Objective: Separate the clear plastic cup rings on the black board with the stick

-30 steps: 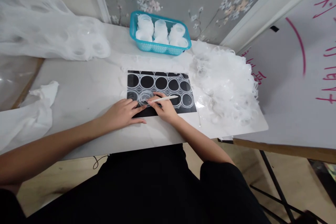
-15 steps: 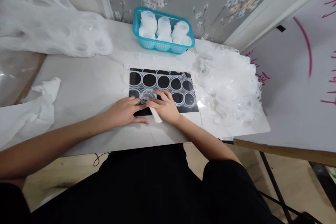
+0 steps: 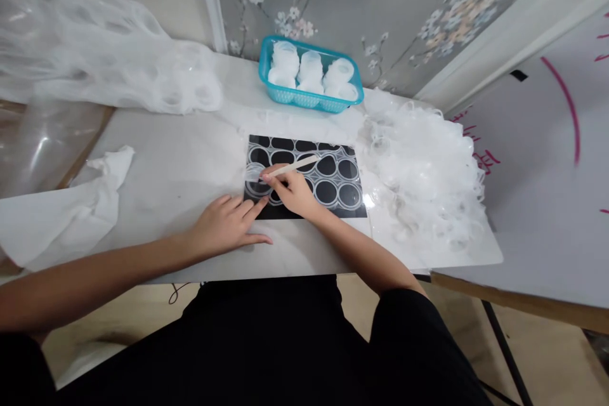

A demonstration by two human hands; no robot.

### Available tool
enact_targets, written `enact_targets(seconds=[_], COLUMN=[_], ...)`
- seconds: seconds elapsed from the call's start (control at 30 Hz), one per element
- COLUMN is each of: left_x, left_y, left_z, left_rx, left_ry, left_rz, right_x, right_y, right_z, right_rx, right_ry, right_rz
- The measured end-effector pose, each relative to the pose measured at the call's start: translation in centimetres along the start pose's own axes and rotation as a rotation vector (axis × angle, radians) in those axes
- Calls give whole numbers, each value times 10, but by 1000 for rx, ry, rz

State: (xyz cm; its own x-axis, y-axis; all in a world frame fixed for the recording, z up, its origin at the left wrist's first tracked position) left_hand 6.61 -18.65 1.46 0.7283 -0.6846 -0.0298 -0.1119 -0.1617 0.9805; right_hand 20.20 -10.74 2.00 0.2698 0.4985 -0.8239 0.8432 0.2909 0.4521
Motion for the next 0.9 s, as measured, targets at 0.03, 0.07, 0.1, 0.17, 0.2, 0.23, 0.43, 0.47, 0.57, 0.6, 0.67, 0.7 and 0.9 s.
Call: enact_targets(seconds=[0.03,0.07,0.1,0.17,0.2,0.23,0.43,0.47,0.57,0.6,0.67,0.7,0.9], left_x=[0,-1,-1,-2,-2,-2,-4,-5,-7,-8,-9,-10,-18], left_y=[-1,-2,-4,-7,-8,-8,-9,-9,-11,-11,-12,-12,-11], left_z=[1,1,1,1,1,1,-1,-1,-3,-3,-4,-4,-12], left_rx=[-18,-41,-66,-101,-109,-112,-120,-122,-121,-115,-102,-99,-186], left_ry=[39,68,87,103,105,108,148,156,158,156,154,154,154], left_rz=[-6,-5,0,10,14,16,7,7,17,21,28,31,134], right_x=[3,6,9,13,15,16,16,15,15,15,14,14,-2], right_y=[-2,-2,-2,0,0,1,-2,-2,-1,-1,-1,-1,-9], right_z=[3,5,6,7,7,8,10,10,9,8,7,8,22], right_rx=[-14,-30,-43,-62,-71,-77,-98,-97,-88,-86,-92,-98,-154], right_ry=[-29,-46,-57,-73,-83,-93,-84,-78,-70,-68,-62,-54,275], right_rz=[-14,-14,-7,2,4,6,42,44,50,56,81,103,581])
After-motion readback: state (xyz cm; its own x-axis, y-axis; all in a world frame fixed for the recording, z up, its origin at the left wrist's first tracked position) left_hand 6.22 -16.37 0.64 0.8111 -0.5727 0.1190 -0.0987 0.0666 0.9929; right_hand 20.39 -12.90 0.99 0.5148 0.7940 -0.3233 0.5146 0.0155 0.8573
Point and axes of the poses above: each hand's wrist, its own z-axis away from the middle knuckle, its own y-axis out of the back of the hand, x = y × z, the point moved 4 cm from there along -z, towards the middle knuckle
